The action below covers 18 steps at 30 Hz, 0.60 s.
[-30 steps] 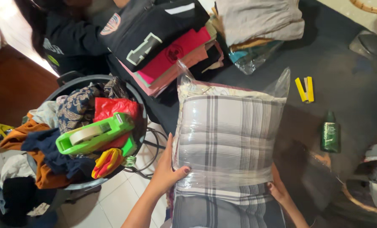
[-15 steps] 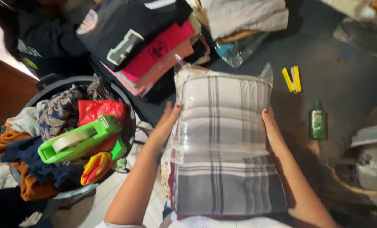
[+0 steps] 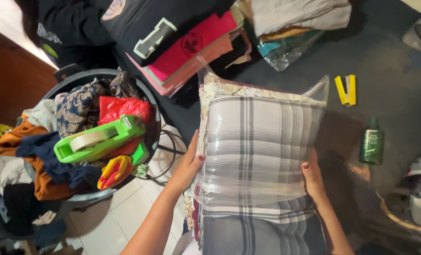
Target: The person places folded clothes into a clear plastic bag, folds the top edge, and secures it with a yellow stapler. The person handles a red shirt and a plaid shirt, then staples the bag closed.
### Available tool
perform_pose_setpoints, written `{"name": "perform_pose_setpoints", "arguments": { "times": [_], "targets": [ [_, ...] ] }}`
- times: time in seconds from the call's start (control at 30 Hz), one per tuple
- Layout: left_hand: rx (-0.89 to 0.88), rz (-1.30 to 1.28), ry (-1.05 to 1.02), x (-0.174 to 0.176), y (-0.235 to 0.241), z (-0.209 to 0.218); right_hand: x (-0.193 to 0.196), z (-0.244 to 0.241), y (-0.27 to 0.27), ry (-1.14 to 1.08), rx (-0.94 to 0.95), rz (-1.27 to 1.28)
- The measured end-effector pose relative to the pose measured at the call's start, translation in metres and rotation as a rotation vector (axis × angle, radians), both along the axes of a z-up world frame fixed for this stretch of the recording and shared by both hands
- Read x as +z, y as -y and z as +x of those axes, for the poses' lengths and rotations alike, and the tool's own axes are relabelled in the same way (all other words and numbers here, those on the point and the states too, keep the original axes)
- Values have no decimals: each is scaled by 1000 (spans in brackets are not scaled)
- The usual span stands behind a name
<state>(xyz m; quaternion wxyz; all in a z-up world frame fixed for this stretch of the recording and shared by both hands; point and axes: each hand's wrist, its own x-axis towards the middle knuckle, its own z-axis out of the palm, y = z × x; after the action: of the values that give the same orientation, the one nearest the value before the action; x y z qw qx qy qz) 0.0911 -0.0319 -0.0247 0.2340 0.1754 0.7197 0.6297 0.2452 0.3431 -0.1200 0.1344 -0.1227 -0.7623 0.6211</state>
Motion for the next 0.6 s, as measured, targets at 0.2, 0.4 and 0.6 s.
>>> {"name": "perform_pose_setpoints", "arguments": {
  "times": [0.2, 0.4, 0.6],
  "targets": [
    [14, 67, 2, -12, 12, 14, 1, 42, 13, 62, 44, -2],
    [65, 157, -36, -16, 2, 3, -50, 60, -13, 9, 76, 74],
    [20, 86, -159, -1, 28, 52, -63, 87, -19, -14, 102, 181]
  ]
}}
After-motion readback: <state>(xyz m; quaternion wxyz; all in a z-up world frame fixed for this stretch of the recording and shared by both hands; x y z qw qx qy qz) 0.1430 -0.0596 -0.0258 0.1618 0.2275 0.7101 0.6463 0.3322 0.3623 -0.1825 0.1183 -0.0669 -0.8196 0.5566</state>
